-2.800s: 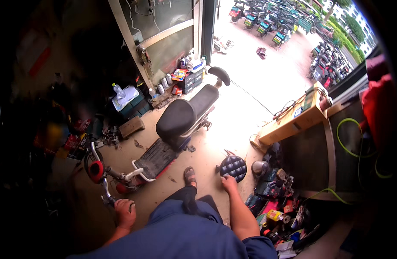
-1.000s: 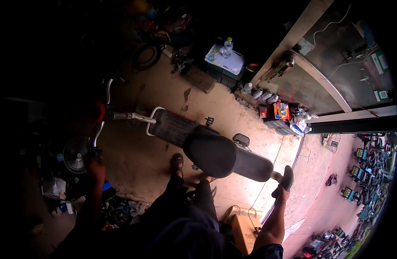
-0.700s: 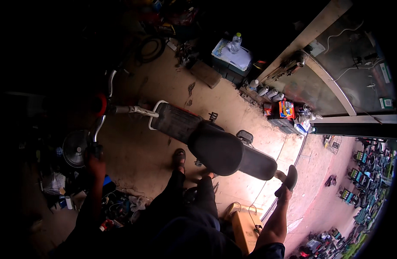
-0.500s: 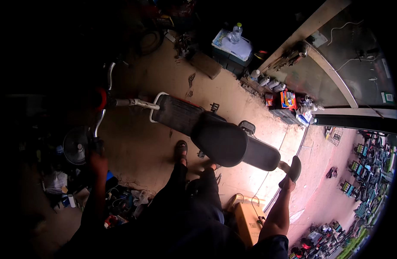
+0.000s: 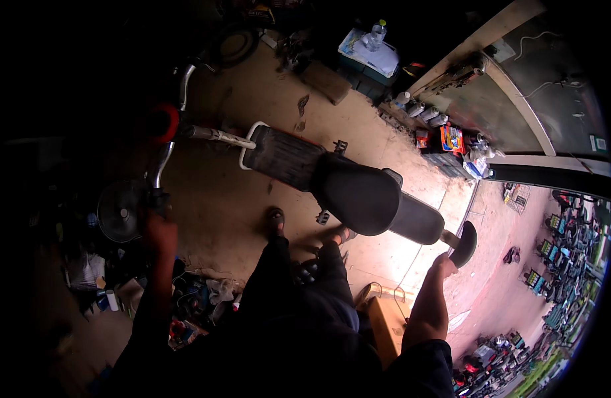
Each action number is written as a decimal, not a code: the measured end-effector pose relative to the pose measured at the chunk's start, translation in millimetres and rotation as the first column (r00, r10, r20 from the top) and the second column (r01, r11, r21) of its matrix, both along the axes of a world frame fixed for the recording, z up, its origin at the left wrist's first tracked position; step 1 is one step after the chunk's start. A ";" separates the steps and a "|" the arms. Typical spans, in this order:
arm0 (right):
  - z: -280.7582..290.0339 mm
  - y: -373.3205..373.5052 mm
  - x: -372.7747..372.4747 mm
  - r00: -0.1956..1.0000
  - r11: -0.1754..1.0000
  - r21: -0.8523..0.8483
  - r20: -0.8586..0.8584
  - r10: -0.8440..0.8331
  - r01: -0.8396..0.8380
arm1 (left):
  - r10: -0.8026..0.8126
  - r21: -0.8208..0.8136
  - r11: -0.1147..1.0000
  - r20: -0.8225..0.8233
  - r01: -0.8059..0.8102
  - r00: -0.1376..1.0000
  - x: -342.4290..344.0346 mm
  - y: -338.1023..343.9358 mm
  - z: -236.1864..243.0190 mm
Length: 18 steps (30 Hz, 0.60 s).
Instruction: The person examines a pair of broken sunglasses and a scooter license plate by hand, discards small items into a trash bag, and searches through a tool tray.
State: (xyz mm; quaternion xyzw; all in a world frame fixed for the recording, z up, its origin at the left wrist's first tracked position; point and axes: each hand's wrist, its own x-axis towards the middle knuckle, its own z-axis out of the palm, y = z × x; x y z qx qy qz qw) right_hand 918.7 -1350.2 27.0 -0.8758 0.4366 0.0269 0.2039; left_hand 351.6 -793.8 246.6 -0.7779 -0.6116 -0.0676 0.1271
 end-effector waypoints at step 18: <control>-40.9 309.4 -426.2 -0.220 -0.230 0.221 0.067 0.973 -0.948 | -0.273 -0.266 0.890 0.342 0.371 0.899 -49.1 12.7 20.3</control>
